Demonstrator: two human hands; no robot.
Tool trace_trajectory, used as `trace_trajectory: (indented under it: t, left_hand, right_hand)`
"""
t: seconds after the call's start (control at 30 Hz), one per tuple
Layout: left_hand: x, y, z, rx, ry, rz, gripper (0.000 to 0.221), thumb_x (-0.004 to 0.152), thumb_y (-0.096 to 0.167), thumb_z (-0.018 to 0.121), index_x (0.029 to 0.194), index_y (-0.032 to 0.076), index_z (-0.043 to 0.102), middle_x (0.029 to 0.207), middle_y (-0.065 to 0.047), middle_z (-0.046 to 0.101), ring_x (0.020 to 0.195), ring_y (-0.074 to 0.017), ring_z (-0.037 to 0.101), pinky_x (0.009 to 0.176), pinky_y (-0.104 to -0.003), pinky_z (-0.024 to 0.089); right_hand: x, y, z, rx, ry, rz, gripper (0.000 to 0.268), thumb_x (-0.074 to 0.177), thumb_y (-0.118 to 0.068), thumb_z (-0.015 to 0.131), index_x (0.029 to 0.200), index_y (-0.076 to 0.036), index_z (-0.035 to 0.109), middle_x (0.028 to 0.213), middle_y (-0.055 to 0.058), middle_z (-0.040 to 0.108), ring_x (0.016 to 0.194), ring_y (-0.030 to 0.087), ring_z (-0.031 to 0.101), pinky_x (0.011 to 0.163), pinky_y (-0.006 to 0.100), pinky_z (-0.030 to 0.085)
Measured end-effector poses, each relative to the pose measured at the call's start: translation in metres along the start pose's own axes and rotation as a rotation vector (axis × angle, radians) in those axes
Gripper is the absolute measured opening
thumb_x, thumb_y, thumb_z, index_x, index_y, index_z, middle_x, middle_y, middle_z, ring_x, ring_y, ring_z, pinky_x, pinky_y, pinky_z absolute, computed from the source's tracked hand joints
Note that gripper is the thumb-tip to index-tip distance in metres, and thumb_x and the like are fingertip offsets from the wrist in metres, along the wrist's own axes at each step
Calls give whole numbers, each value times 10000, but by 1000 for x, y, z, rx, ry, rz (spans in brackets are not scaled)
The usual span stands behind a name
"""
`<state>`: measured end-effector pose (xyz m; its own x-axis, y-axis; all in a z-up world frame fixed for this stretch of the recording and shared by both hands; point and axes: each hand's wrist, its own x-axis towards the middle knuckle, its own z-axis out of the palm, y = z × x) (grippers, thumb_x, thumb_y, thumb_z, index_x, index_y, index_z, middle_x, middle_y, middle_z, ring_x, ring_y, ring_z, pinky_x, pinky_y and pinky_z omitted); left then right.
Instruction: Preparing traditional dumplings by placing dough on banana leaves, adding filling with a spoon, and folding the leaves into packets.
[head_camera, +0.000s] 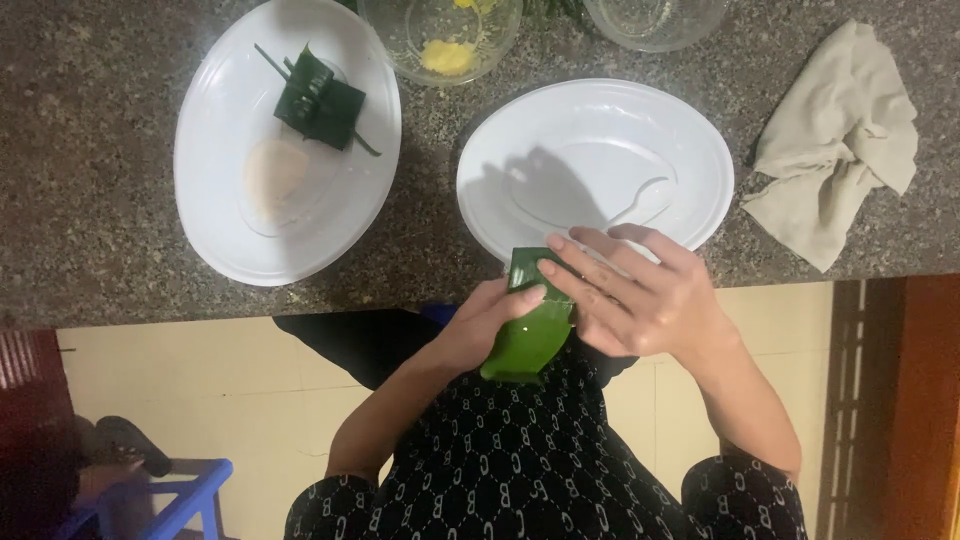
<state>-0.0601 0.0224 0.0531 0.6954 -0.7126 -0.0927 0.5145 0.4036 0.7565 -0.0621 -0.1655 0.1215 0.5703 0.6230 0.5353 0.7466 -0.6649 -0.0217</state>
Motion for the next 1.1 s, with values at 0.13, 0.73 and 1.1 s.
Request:
trace_trajectory:
  t: [0.13,0.73,1.1]
  left_hand:
    - [-2,-27,-14,15,-13,12,340,978,200,454,1162,-53,588,566,-67,576,455,-57,469,499,-241,467]
    - [20,9,-1,646,418,94,436,812,230,737,465,66,532,342,-5,390,379,-40,311,422,-218,277]
    - [25,-44,-35,511,582,-3,190,734,173,813,773,14,716,569,-82,659,593,-66,490,509,-264,450]
  right_hand:
    - [-19,3,17,353,66,242,503,820,-441,408,1051,-90,685,1064,112,696,902,271,673,725,406,531]
    - [-32,-8,46,1182,155,1239,46,765,-9,713,758,18,676,666,125,685,597,118,574,596,286,500]
    - [-31,-3,41,1208,65,1254,68,728,16,741,784,10,703,717,125,701,668,144,600,697,326,509]
